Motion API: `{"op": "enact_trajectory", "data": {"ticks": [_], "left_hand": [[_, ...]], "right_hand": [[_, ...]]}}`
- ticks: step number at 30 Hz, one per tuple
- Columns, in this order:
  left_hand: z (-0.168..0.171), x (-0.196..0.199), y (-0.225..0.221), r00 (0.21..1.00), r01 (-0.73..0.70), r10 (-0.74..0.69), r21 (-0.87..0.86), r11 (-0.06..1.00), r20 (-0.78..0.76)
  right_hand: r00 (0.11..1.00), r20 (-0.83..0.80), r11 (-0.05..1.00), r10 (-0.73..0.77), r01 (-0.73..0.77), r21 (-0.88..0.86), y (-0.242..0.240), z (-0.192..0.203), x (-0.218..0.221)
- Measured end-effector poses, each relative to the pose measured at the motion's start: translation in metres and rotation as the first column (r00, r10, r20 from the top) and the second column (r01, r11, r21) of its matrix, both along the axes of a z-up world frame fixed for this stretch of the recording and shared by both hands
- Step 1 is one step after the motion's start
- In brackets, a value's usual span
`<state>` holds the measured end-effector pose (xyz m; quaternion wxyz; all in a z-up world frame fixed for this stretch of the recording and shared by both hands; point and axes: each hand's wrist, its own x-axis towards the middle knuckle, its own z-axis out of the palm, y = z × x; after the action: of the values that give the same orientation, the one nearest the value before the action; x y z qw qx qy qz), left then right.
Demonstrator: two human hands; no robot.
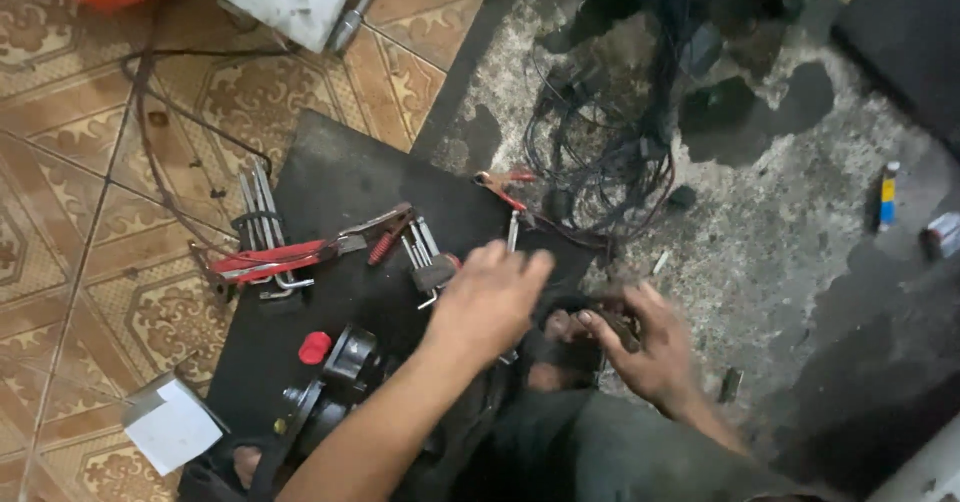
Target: Testing an electrical motor component by connecting it to a battery with wires and inspecting its internal mechanism.
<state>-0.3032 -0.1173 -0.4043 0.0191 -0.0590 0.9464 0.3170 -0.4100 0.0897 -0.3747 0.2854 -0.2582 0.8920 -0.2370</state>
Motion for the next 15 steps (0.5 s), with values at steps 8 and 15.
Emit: {"op": "enact_trajectory", "data": {"ticks": [8, 15], "left_hand": [[-0.057, -0.047, 0.021, 0.972, 0.045, -0.088, -0.195, 0.98, -0.216], [-0.033, -0.036, 0.015, 0.964, 0.034, -0.071, -0.147, 0.989, -0.255]], "right_hand": [[0.999, 0.027, 0.945, 0.027, -0.016, -0.325, 0.044, -0.005, -0.005], [0.987, 0.066, 0.96, 0.145, -0.125, -0.251, 0.059, -0.019, -0.011]]}}
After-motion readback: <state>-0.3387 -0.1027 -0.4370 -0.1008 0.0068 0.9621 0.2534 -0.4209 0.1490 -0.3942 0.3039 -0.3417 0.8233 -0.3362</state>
